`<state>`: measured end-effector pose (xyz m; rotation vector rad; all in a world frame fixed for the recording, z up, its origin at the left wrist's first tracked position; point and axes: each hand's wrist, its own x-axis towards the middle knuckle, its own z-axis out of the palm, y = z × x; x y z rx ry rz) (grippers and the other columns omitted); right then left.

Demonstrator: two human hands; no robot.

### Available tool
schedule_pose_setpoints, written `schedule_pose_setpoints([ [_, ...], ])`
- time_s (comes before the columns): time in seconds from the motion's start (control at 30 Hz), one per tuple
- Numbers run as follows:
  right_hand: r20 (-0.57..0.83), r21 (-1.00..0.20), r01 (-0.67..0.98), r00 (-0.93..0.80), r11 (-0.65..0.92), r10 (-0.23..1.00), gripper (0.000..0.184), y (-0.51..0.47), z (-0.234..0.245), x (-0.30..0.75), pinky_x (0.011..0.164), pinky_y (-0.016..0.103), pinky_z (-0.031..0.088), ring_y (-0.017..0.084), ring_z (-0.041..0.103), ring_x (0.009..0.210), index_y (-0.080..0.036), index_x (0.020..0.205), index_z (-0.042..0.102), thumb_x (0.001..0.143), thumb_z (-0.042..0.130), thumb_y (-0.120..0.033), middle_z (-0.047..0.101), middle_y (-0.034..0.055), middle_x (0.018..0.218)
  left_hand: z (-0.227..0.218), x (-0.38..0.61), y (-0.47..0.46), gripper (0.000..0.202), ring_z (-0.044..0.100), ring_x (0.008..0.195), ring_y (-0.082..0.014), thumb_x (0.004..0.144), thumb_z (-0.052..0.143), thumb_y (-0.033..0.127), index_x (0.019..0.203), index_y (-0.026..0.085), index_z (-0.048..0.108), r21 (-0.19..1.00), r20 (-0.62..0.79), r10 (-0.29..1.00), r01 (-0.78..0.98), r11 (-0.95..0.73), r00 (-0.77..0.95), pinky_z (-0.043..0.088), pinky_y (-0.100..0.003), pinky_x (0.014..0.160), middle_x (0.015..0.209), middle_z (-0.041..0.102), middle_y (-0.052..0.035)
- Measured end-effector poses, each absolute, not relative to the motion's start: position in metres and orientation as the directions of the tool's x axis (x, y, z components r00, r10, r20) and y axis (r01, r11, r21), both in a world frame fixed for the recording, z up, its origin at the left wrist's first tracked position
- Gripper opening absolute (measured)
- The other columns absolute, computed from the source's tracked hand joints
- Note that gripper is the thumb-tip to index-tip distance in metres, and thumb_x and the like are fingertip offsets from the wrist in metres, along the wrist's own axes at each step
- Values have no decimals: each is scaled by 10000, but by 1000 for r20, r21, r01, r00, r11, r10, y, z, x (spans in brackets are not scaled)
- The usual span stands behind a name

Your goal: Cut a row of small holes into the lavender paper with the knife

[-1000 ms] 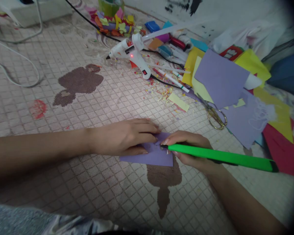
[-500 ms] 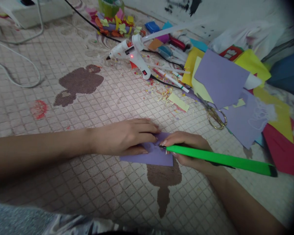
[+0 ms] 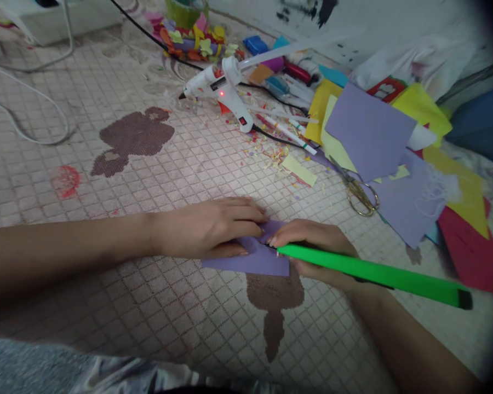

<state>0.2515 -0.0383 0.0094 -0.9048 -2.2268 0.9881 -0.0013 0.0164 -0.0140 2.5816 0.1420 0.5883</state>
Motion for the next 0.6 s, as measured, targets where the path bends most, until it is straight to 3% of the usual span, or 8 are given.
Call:
schedule_pose_setpoints([
  [0.13,218,-799,338,-609,498,763,170,-42,5,251,764,288,591,173,736,872,-237,1017,701,872,638,-176,768,41,942,-15,-2,16,299,540,1282,-287,1011,494,291,1196,86,611,487,382,201,-12,-873,902,445,-456,1118,1305,609,-205],
  [0.3,233,-868,308,-442,390,866,158,-50,-1,250,697,281,588,162,724,826,-242,990,705,890,626,-150,752,28,895,-16,-2,17,282,538,1288,-281,1006,509,288,1203,109,602,493,394,208,-14,-870,895,450,-461,1112,1315,606,-201],
  [0.6,226,-852,330,-468,406,854,225,-49,-4,250,687,253,587,143,724,786,-236,980,710,833,648,-77,762,15,900,-16,-2,17,299,541,1278,-288,1007,508,290,1198,82,604,486,399,204,-18,-874,894,455,-452,1104,1301,610,-208],
])
